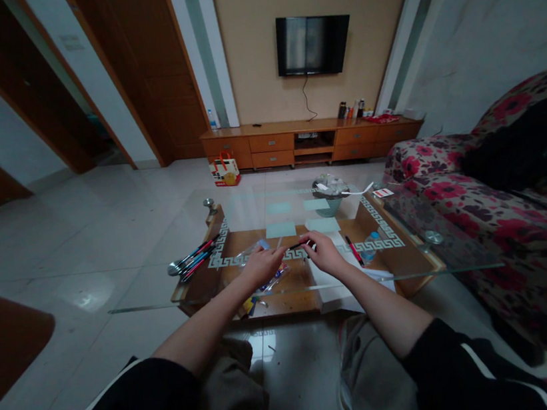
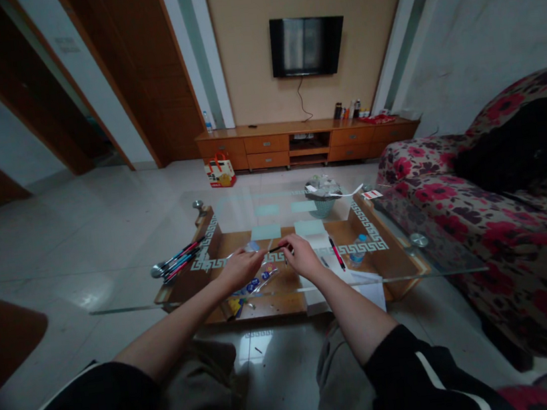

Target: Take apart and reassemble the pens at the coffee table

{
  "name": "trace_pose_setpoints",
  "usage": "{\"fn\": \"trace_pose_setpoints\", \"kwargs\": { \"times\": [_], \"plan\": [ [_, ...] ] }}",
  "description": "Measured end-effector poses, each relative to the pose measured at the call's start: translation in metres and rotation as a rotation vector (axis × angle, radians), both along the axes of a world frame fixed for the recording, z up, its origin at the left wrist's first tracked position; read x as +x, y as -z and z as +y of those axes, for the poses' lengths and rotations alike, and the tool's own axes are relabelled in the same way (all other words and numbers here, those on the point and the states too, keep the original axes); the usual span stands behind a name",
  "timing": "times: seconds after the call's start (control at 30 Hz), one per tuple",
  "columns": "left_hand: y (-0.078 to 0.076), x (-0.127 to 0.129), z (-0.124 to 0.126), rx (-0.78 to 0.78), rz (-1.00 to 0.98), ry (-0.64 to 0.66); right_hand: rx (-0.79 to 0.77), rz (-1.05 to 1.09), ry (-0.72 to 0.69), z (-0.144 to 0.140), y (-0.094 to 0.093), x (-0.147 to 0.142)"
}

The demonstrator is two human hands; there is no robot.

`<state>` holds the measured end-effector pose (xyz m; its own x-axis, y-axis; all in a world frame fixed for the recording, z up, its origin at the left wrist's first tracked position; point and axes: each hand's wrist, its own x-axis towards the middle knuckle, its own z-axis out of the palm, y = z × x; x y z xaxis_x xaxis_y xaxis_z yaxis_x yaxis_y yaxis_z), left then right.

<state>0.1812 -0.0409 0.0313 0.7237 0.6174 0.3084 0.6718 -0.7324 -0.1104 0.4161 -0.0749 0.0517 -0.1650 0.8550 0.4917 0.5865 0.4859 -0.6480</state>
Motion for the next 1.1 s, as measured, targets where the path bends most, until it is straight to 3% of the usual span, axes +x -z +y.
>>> {"fn": "trace_pose_setpoints", "kwargs": {
  "times": [1.1],
  "plan": [
    [-0.0071, 0.0006, -0.0040, -0.039, 0.006, -0.075, 0.042, 0.013, 0.064, 0.0028, 0.0006, 0.0026]
  ]
}}
